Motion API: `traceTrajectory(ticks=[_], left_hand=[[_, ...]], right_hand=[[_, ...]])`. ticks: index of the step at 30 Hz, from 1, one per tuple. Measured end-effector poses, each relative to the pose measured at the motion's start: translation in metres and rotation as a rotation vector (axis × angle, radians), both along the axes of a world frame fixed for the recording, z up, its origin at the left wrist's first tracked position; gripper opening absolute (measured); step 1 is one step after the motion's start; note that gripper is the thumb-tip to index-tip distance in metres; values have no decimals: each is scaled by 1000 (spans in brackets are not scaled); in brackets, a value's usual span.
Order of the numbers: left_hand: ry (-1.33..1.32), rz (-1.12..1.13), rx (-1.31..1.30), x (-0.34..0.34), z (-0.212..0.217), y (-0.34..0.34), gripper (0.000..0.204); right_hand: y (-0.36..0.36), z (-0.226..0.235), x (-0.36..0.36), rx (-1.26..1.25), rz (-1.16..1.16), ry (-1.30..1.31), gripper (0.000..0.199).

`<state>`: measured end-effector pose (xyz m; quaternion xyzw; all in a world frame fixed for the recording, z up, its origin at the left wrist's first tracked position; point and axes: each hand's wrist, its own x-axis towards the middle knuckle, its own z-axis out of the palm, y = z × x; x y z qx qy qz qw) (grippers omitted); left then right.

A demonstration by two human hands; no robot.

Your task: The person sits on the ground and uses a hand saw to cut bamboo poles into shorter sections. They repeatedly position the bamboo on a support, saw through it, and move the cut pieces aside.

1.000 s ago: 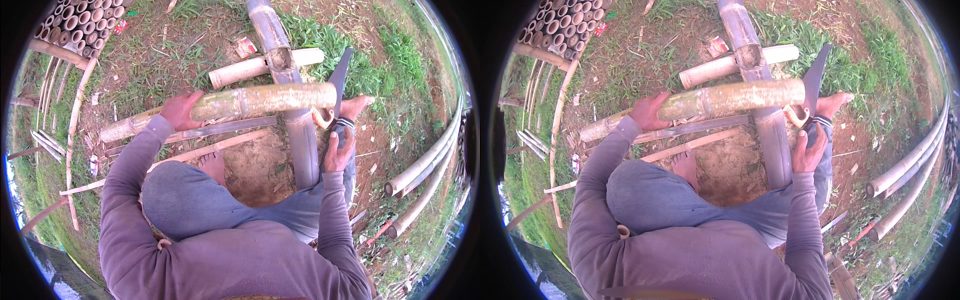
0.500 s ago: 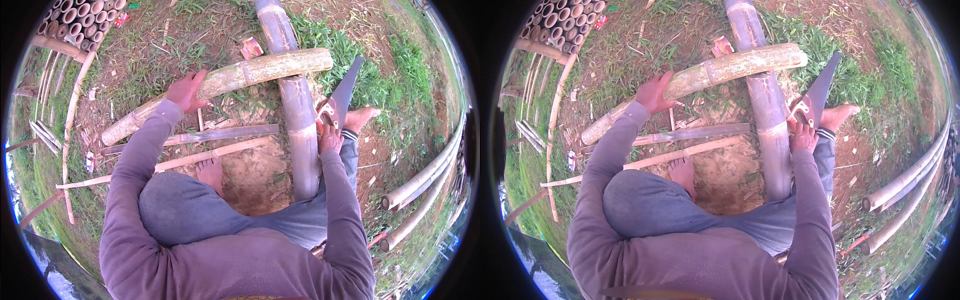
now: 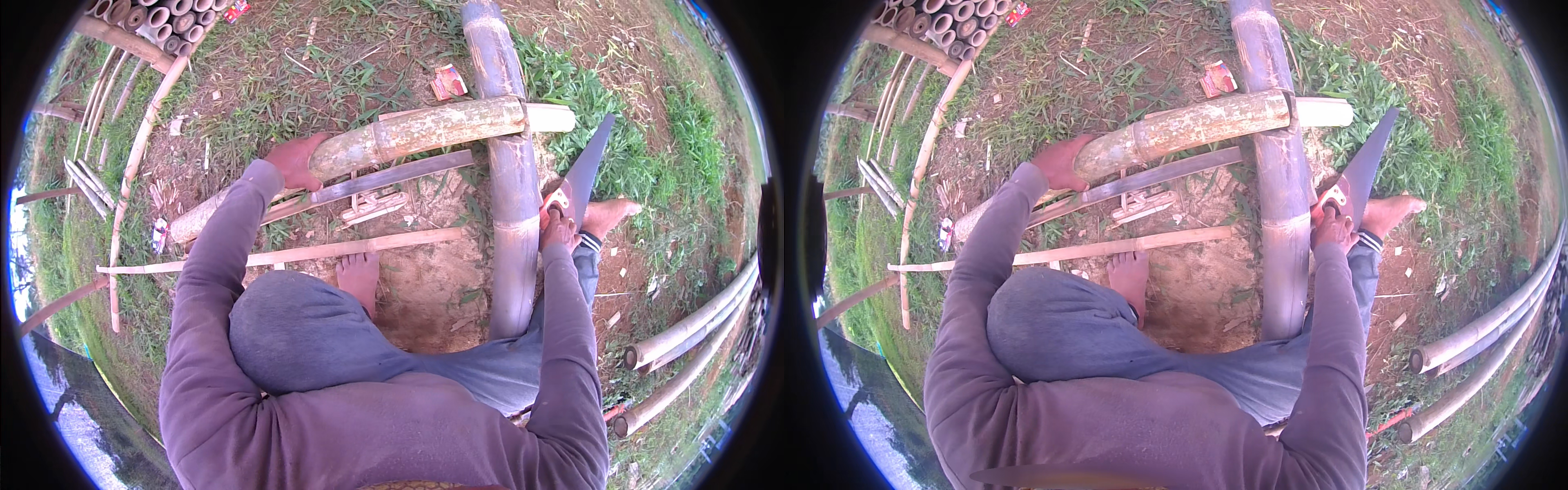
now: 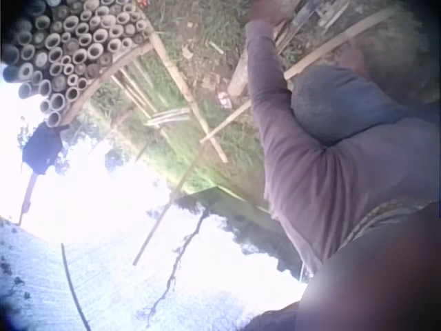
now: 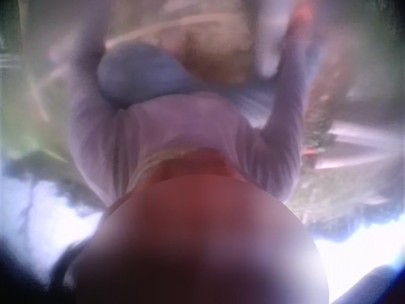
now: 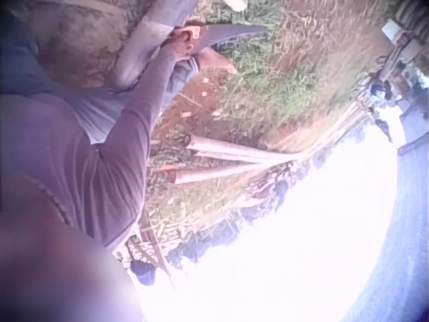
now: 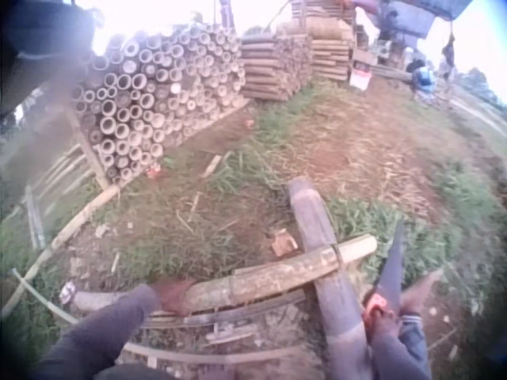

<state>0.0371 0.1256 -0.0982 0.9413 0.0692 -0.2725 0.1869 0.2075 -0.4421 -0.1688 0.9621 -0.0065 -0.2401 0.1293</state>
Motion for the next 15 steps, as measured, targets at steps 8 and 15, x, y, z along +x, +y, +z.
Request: traceTrajectory(ticks=[8,15], left_hand=[[-327,69,134,21,6,-84,108],[-204,-49,30,41,7,-66,108]], right_hand=[[-57,29,-5,907,-383,-674,43],[-19,101,-122,1537,-169,-741,21]])
